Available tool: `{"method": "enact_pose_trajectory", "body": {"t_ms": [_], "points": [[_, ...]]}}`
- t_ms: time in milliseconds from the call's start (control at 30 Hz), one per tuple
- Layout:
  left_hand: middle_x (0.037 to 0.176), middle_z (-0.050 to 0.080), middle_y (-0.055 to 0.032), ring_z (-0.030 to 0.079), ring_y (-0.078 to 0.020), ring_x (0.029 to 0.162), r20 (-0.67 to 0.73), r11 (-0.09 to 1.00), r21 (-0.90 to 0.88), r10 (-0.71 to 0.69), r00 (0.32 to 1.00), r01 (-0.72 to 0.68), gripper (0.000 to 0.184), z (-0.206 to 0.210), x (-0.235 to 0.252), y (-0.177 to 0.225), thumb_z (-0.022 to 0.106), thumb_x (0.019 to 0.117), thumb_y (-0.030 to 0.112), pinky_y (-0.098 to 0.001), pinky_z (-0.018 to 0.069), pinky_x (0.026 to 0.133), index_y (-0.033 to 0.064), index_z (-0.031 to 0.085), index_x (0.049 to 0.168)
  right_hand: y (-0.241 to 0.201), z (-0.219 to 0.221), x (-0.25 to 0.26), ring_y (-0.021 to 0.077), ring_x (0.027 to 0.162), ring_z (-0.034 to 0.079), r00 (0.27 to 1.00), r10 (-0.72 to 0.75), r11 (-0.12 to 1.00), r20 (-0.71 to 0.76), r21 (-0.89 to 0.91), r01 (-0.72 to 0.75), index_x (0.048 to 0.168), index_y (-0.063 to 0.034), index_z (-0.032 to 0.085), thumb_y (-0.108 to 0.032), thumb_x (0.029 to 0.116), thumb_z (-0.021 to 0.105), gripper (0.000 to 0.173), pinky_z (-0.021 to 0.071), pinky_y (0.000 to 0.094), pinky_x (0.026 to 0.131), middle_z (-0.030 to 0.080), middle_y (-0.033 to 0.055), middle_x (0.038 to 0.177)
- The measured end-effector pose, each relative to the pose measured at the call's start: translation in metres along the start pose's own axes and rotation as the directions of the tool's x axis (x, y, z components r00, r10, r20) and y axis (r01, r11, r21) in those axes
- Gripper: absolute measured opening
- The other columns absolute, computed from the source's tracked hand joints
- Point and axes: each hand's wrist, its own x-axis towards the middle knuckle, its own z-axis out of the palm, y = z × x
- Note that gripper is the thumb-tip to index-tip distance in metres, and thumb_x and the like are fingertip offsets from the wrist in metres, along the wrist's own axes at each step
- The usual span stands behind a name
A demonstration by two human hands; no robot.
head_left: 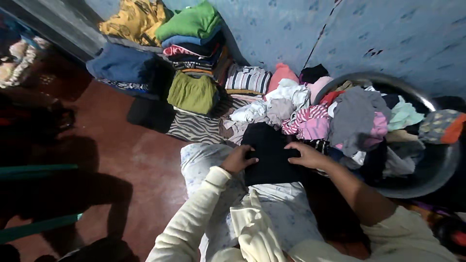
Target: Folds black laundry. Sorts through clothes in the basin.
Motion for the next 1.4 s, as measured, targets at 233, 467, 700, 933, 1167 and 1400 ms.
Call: {"method": "enact_pose_trajectory", "body": {"t_ms": [233,467,700,933,1167,1400], "points": [[0.128,0.067,-0.0075,0.064,-0.0106,0.115,0.039,0.883,-0.382,0.310,0.950,-0.272,0.024,-0.013,-0.055,0.032,0.067,0.0957,0.011,-0.0338,0.0525,0.101,0.0002,0.064,0.116,-0.022,-0.012,-0.053,0.0189,0.124,0.061,0.954,-0.298,0.953,-0.021,0.054,0.299,0.113,0.0024,0.064,-0.003,0.0878,0.064,0.025,0.0482,0.0380,0.106,0.065,0.0140,0.131],[0.128,0.068,-0.0123,0.066,-0.0231,0.116,0.347,0.905,-0.129,0.424,0.837,-0.405,0.023,0.019,-0.138,0.042,0.069,0.0955,0.018,-0.0443,0.0534,0.100,0.0039,0.068,0.113,-0.044,0.048,-0.140,0.0338,0.138,0.051,0.934,-0.202,0.970,0.296,-0.069,0.232,0.106,0.0026,0.069,0.006,0.0886,0.064,0.018,0.0419,0.0491,0.114,0.058,0.0186,0.142],[0.118,0.065,-0.0114,0.066,-0.0149,0.103,0.032,0.938,-0.346,0.009,0.999,0.002,0.034,0.038,-0.148,0.040,0.056,0.1038,0.030,-0.0349,0.0565,0.091,0.0010,0.065,0.117,-0.030,0.063,-0.151,0.0255,0.132,0.055,0.999,-0.002,0.960,0.047,0.280,-0.012,0.134,-0.0008,0.056,-0.020,0.0942,0.068,0.046,0.0515,0.0422,0.105,0.052,0.0168,0.146],[0.090,0.066,-0.0075,0.063,-0.0193,0.081,0.151,0.918,-0.164,-0.339,0.929,0.361,0.052,0.045,-0.150,0.044,0.056,0.0994,0.057,-0.0458,0.0532,0.077,0.0073,0.067,0.109,-0.033,0.073,-0.149,0.0222,0.098,0.062,0.858,0.468,0.747,0.214,0.423,-0.513,0.130,0.0000,0.059,-0.044,0.1040,0.057,0.051,0.0527,0.0419,0.087,0.062,0.0160,0.117],[0.074,0.057,-0.0003,0.052,-0.0097,0.061,0.197,0.905,-0.263,-0.289,0.937,0.334,0.028,0.041,-0.151,0.048,0.062,0.1008,0.035,-0.0305,0.0462,0.059,0.0073,0.065,0.096,-0.038,0.072,-0.147,0.0093,0.083,0.058,0.944,0.328,0.744,0.045,0.603,-0.288,0.101,-0.0037,0.062,-0.019,0.0983,0.068,0.017,0.0520,0.0292,0.078,0.058,0.0023,0.092],[0.085,0.060,0.0024,0.059,-0.0039,0.077,-0.011,0.894,-0.443,-0.082,0.997,0.069,0.015,0.041,-0.160,0.065,0.057,0.1023,0.021,-0.0252,0.0512,0.074,0.0065,0.060,0.099,-0.041,0.072,-0.153,0.0044,0.075,0.058,0.964,0.194,0.774,-0.184,0.633,-0.035,0.088,-0.0102,0.060,-0.010,0.0929,0.068,0.010,0.0520,0.0234,0.074,0.059,-0.0040,0.080]]}}
